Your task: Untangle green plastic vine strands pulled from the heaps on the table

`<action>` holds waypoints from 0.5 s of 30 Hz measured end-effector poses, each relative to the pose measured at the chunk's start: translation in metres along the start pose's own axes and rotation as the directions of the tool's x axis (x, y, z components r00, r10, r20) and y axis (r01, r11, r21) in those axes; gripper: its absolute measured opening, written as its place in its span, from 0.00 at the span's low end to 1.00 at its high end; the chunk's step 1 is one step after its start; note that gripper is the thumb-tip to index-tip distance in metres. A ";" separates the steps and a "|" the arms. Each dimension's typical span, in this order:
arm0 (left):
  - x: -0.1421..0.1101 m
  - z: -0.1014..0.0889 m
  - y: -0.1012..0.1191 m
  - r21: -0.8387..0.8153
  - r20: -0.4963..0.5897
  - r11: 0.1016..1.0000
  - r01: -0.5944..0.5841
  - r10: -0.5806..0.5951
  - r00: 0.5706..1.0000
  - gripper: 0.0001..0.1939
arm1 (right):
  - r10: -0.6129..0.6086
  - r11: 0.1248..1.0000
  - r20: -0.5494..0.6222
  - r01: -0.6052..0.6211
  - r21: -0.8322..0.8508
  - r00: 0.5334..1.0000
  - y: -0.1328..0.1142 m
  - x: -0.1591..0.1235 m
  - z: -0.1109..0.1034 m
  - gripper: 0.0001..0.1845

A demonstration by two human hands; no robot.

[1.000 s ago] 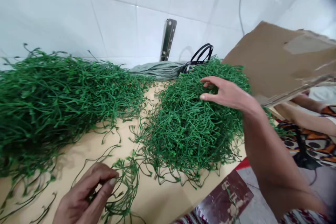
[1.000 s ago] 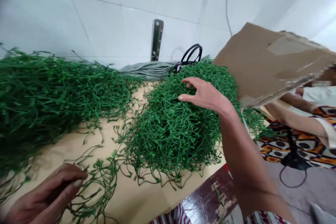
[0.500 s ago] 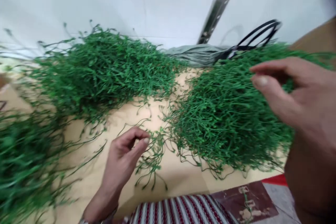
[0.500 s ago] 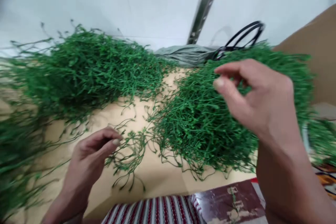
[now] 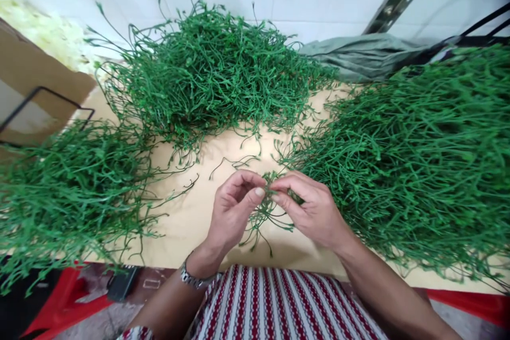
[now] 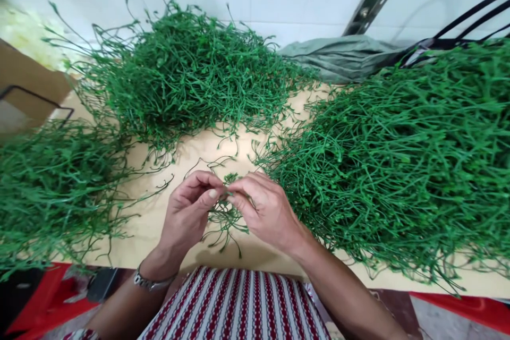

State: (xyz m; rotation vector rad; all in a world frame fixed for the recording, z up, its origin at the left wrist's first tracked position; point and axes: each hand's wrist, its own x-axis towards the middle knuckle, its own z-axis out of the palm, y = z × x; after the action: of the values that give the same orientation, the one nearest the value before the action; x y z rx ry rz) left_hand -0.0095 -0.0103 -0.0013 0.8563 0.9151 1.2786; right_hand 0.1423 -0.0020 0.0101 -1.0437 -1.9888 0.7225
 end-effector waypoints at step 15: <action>-0.007 -0.005 0.008 0.440 0.167 0.860 -0.260 0.207 0.964 0.07 | -0.118 0.993 -0.053 0.119 0.017 0.992 0.008 -0.008 0.003 0.04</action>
State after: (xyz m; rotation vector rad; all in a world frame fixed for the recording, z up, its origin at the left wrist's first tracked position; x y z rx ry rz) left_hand -0.0182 -0.0167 0.0046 1.4385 1.0642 1.2182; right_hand 0.1458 -0.0053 -0.0008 -0.9147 -1.9768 0.6446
